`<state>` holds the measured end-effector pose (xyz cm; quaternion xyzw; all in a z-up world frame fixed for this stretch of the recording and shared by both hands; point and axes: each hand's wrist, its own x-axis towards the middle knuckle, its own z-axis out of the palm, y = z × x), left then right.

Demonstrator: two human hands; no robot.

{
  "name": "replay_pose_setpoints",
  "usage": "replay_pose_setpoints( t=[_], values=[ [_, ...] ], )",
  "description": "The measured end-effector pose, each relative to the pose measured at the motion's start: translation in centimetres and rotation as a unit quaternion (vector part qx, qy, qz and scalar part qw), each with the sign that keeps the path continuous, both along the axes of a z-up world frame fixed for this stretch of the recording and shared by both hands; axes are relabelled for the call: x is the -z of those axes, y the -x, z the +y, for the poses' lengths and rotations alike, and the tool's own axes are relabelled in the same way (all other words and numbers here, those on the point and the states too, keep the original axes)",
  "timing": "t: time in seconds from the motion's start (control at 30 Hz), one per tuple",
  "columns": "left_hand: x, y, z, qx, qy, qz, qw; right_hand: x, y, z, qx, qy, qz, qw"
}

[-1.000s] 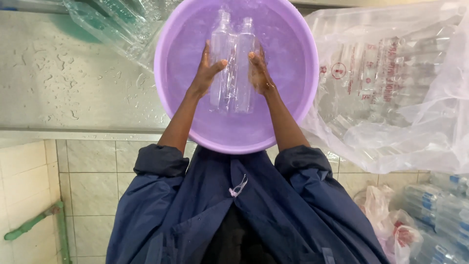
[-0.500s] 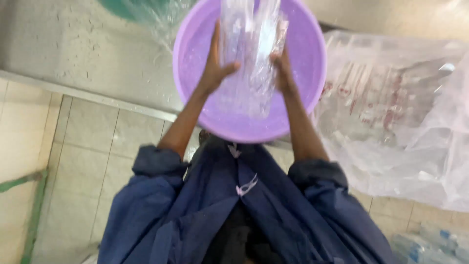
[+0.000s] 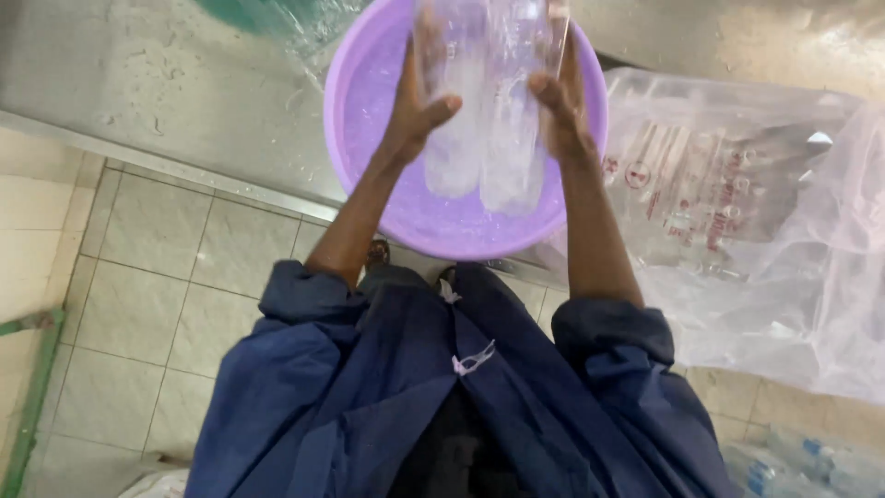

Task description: The person repeatedly takes clear plastic bottles from a large bag, rinses them in a purple basin filled with water, and places them onto a metal table. The process involves submerging the bottles, shaking them to rinse, and transferring them to a drying area.

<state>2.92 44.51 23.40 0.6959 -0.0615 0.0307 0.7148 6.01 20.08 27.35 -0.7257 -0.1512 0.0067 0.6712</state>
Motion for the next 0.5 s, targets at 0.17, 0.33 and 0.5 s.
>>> replay_pose_setpoints(
  t=[0.17, 0.33, 0.5],
  values=[
    [5.3, 3.9, -1.0, -0.006, 0.051, 0.034, 0.998, 1.6, 3.5, 1.8, -0.024, 0.068, 0.071, 0.995],
    [3.6, 1.5, -2.7, -0.019, 0.144, -0.076, 0.986, -4.5, 0.5, 0.2, -0.040, 0.133, -0.038, 0.990],
    [12.4, -1.5, -7.7, -0.026, 0.308, -0.061, 0.949, -13.0, -2.2, 3.1, -0.122, 0.367, -0.068, 0.920]
  ],
)
